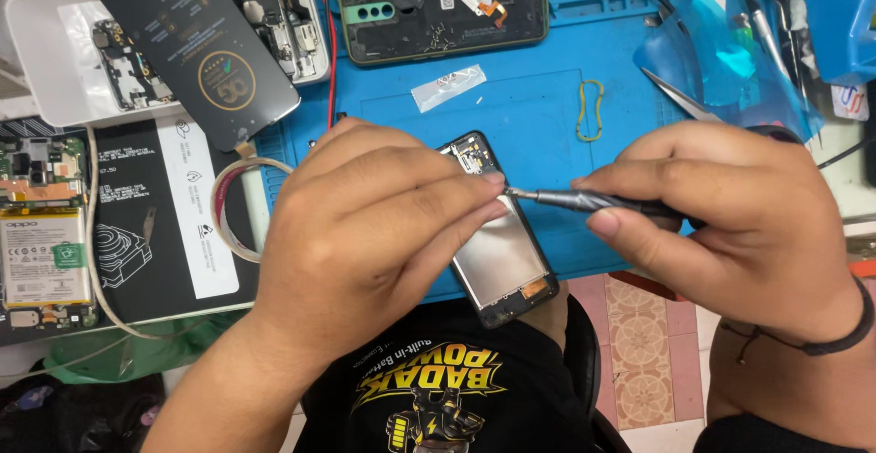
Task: The person repairs a disassembled smartphone on a blue work mat, pressing and seating small internal components into the phone frame by hand, briefly reaching to a side tray for parts, and using a screwdriver to work on the phone's internals. They continue manipulating the small board and connectors throughout the episode.
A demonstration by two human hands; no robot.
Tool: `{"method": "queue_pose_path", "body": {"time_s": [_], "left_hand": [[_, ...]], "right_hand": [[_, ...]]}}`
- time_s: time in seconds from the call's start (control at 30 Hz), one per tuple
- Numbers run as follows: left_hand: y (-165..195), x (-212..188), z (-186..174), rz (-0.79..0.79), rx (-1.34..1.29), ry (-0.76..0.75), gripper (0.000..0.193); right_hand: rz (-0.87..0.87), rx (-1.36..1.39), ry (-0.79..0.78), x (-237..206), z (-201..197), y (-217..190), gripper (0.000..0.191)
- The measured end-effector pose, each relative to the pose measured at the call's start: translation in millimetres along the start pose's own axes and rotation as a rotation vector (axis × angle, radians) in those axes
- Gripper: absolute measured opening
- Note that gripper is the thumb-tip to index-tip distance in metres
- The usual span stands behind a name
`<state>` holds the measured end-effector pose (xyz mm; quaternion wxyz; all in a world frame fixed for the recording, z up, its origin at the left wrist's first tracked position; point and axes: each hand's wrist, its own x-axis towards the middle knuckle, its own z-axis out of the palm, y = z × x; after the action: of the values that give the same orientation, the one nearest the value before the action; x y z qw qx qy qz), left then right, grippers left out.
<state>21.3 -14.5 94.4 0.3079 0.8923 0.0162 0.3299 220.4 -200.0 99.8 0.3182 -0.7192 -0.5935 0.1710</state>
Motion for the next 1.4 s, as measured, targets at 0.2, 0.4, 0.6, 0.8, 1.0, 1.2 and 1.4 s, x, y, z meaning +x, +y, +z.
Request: {"method": "queue_pose_path", "body": {"time_s": [0.2,0.4,0.6,0.8,1.0,1.2,1.4], "left_hand": [[-8,-21,5,-0.068,-0.112,-0.120,0.015],[-14,-65,25,-0.477,-0.568,-0.130,0.011],[-20,-105,48,-0.765,-1.108,-0.009,0.015],[-24,-121,50,-0.831,-1.254,-0.010,0.011],[-22,-123,48,-0.747,-1.224,-0.041,0.009],[-19,-125,51,-0.769,-1.270,-0.025,0.009],[-13,-124,46,-0.701,-1.297,-0.002,0.009]], "right_hand": [[0.032,-0.025,-0.101,-10,12,2,0.025],[0.087,0.192,-0.092,-27,40,2,0.021],[0.118,0.328,-0.063,-44,62,13,0.020],[0.123,0.424,-0.029,-53,71,21,0.019],[0.108,0.422,-0.061,-58,74,25,0.021],[0.067,0.442,-0.051,-63,81,29,0.022],[0.057,0.596,-0.038,-66,90,31,0.020]]}}
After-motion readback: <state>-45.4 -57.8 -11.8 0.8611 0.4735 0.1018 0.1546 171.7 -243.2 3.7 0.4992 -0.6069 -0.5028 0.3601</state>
